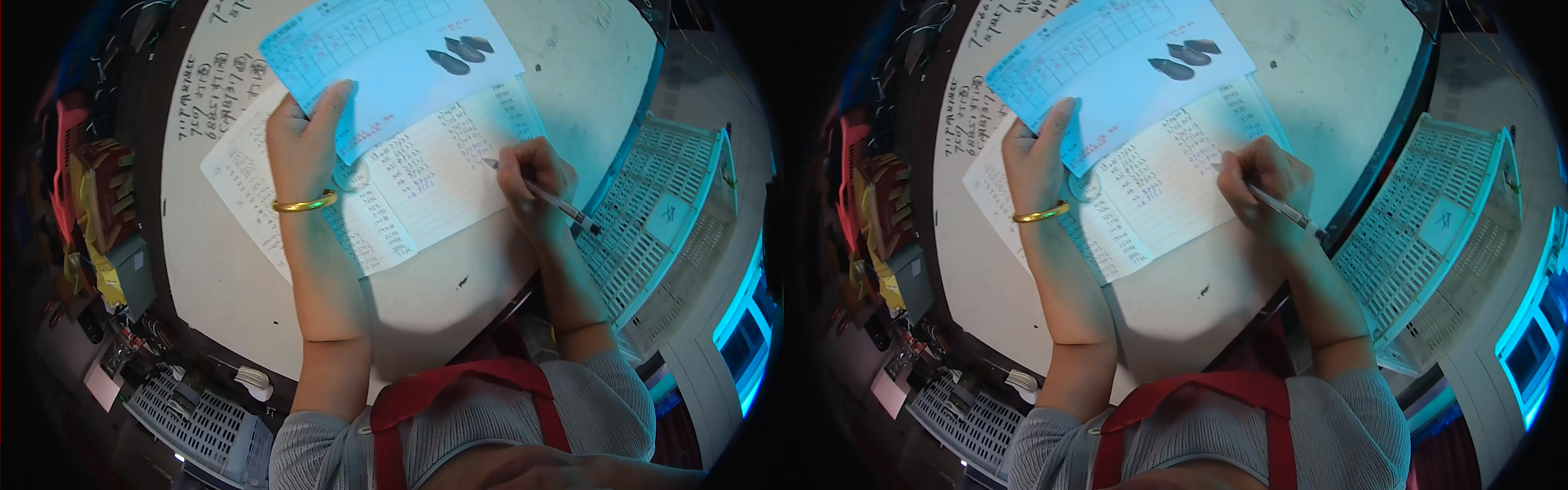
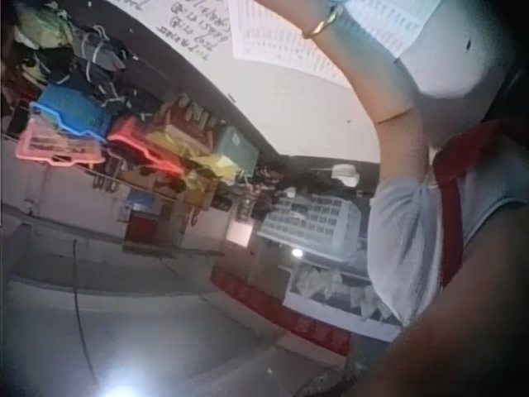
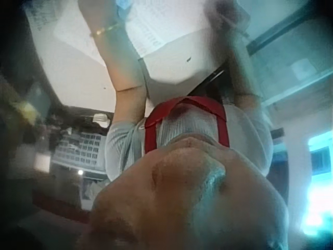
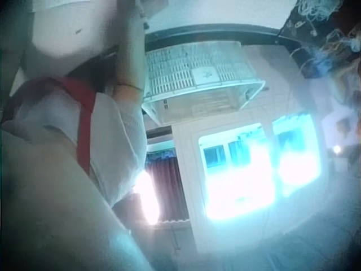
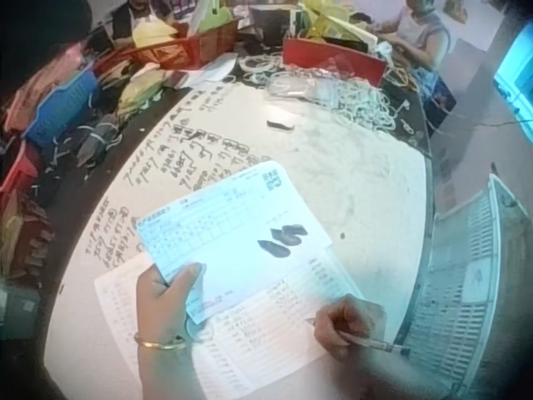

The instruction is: The person writes information from paper production slips into a notebook using a pen, retrieves another slip from a basket to record its data, and then holds and reads through the open notebook.

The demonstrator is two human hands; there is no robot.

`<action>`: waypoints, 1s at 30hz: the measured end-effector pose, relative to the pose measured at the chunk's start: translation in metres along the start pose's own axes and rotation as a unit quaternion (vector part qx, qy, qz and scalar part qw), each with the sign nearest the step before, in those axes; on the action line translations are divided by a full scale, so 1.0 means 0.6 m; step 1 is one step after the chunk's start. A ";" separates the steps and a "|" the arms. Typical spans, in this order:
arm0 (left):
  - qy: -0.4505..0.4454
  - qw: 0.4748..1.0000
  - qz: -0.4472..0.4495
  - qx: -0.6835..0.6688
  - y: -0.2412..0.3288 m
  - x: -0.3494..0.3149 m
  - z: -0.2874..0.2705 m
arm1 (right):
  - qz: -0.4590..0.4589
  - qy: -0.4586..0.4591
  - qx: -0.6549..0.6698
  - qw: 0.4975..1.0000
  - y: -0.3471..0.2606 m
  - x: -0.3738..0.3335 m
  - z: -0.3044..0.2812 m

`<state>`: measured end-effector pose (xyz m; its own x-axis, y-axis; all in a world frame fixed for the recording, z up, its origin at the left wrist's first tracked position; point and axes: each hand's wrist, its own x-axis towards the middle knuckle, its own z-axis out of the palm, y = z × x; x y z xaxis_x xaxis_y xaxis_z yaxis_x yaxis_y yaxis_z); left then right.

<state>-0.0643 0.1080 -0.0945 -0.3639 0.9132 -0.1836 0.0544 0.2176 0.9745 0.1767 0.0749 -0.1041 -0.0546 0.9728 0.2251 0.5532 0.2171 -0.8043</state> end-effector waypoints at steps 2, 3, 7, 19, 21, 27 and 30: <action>-0.001 1.000 -0.001 0.001 0.003 -0.002 0.000 | -0.029 0.012 -0.023 0.999 0.001 -0.002 -0.001; 0.000 1.000 -0.007 0.013 0.006 0.000 -0.002 | -0.024 0.007 -0.006 1.000 0.002 -0.001 0.000; 0.003 0.999 -0.010 0.034 0.004 0.000 -0.007 | 0.012 -0.012 0.025 1.000 -0.003 0.000 -0.002; -0.001 0.999 -0.019 0.027 0.006 -0.002 -0.006 | 0.049 -0.001 0.051 0.998 -0.003 -0.003 -0.005; -0.003 1.000 -0.020 0.024 0.004 0.000 -0.005 | 0.048 0.014 0.044 0.998 -0.003 -0.003 -0.001; 0.002 0.999 0.001 0.036 0.003 0.001 -0.009 | 0.043 0.015 -0.002 0.999 -0.007 -0.001 -0.002; -0.003 0.999 0.025 0.040 0.000 0.006 -0.009 | 0.039 0.013 -0.010 0.999 -0.002 0.000 0.000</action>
<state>-0.0708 0.1092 -0.0946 -0.3528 0.9257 -0.1367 0.1460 0.1988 0.9691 0.1763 0.0745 -0.1030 0.0118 0.9843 0.1763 0.5708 0.1381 -0.8094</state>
